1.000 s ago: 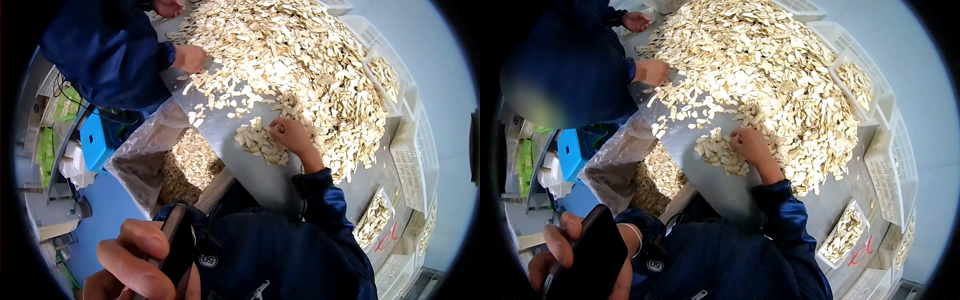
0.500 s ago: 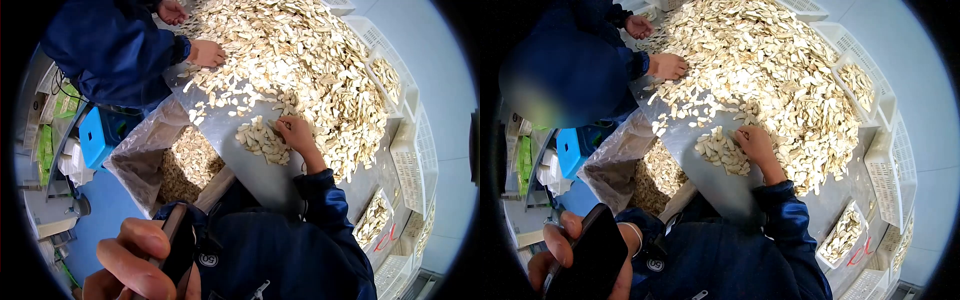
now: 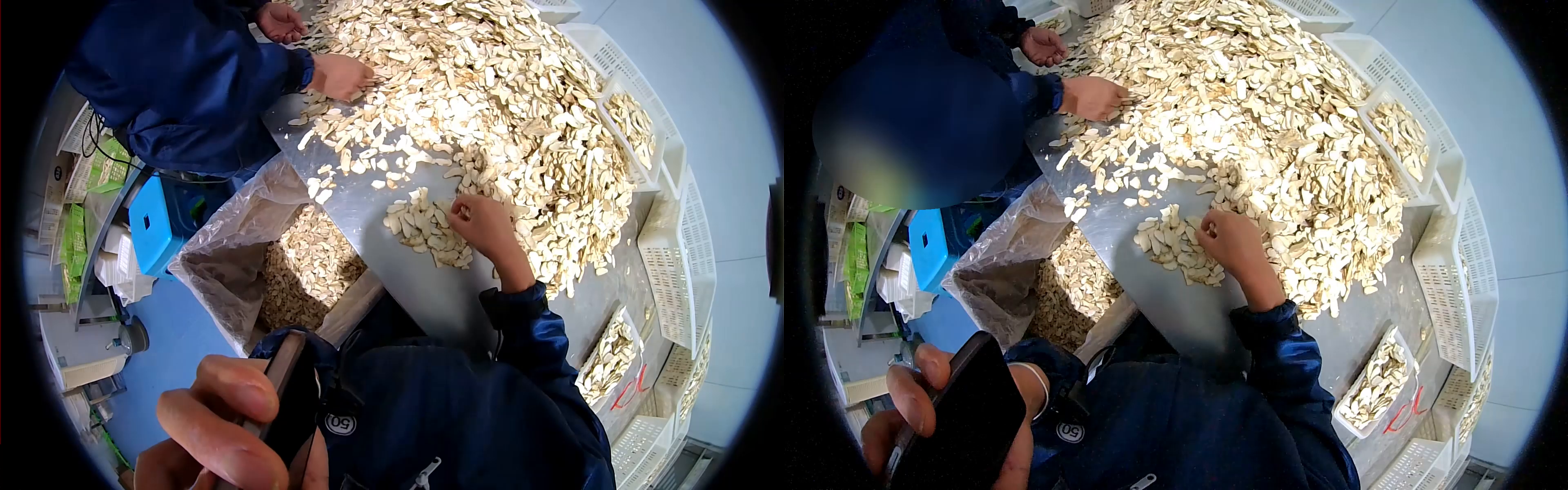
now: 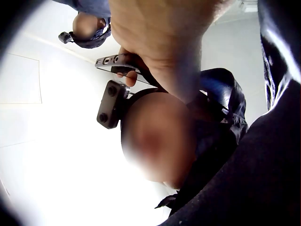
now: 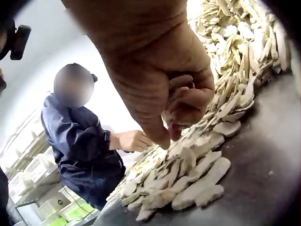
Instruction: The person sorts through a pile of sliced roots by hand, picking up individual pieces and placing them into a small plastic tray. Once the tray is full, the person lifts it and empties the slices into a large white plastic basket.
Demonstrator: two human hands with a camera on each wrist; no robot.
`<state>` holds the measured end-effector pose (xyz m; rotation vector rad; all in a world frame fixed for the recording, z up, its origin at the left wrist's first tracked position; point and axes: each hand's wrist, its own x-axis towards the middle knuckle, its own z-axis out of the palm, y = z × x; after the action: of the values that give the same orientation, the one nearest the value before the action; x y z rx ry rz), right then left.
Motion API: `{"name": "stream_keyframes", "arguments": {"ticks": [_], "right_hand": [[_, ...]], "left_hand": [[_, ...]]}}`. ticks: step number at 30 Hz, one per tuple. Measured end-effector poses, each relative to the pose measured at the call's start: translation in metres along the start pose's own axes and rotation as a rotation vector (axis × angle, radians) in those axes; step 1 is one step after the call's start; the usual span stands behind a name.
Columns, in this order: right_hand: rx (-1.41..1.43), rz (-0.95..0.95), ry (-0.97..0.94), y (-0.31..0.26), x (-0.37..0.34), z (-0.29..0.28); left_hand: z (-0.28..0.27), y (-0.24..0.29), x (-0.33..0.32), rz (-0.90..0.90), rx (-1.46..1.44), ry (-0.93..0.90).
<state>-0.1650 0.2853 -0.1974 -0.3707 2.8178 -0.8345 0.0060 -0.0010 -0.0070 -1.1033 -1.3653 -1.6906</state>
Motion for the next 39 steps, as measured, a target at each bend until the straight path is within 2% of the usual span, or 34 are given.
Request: {"name": "stream_keyframes", "arguments": {"ticks": [3, 6, 12, 15, 16, 19, 20, 23, 25, 27, 28, 31, 37, 39], "right_hand": [[-0.15, -0.049, 0.005, -0.019, -0.007, 0.002], [-0.174, -0.041, 0.064, -0.017, -0.007, 0.016], [0.005, -0.004, 0.075, -0.007, 0.0, 0.019], [0.348, 0.088, 0.026, 0.006, -0.004, 0.005], [0.61, 0.182, -0.058, 0.013, -0.007, 0.001], [1.29, 0.379, -0.082, 0.009, -0.023, -0.017], [1.318, 0.268, -0.224, 0.008, -0.024, -0.024], [0.934, 0.224, -0.181, -0.017, -0.02, -0.016], [0.72, 0.037, -0.133, -0.012, -0.01, 0.012], [0.437, -0.129, -0.035, -0.023, -0.005, 0.029], [0.285, -0.072, -0.032, -0.03, -0.005, 0.03], [0.017, -0.163, 0.049, -0.04, -0.008, 0.038], [-0.156, 0.038, 0.206, -0.033, -0.005, 0.033], [-0.071, -0.039, 0.185, -0.037, -0.007, 0.037]], "left_hand": [[0.0, 0.0, 0.001, -0.003, -0.019, -0.015], [0.0, -0.001, 0.002, 0.008, -0.032, -0.021], [-0.003, 0.001, 0.001, -0.008, -0.042, -0.017], [-0.011, 0.009, 0.002, -0.091, -0.022, -0.065], [-0.013, 0.011, 0.003, -0.13, -0.013, -0.09], [-0.007, 0.0, -0.001, -0.015, -0.077, -0.028], [-0.007, 0.003, 0.0, -0.085, -0.064, -0.032], [-0.004, 0.017, 0.003, -0.261, -0.048, -0.049], [-0.002, 0.02, 0.006, -0.333, -0.054, -0.056], [0.003, 0.001, 0.001, -0.046, -0.031, 0.017], [0.005, -0.005, -0.001, 0.096, -0.019, 0.052], [-0.004, 0.006, 0.0, -0.064, -0.013, -0.029], [-0.008, 0.018, 0.003, -0.243, 0.033, -0.035], [-0.01, 0.017, 0.007, -0.264, 0.001, -0.065]]}}
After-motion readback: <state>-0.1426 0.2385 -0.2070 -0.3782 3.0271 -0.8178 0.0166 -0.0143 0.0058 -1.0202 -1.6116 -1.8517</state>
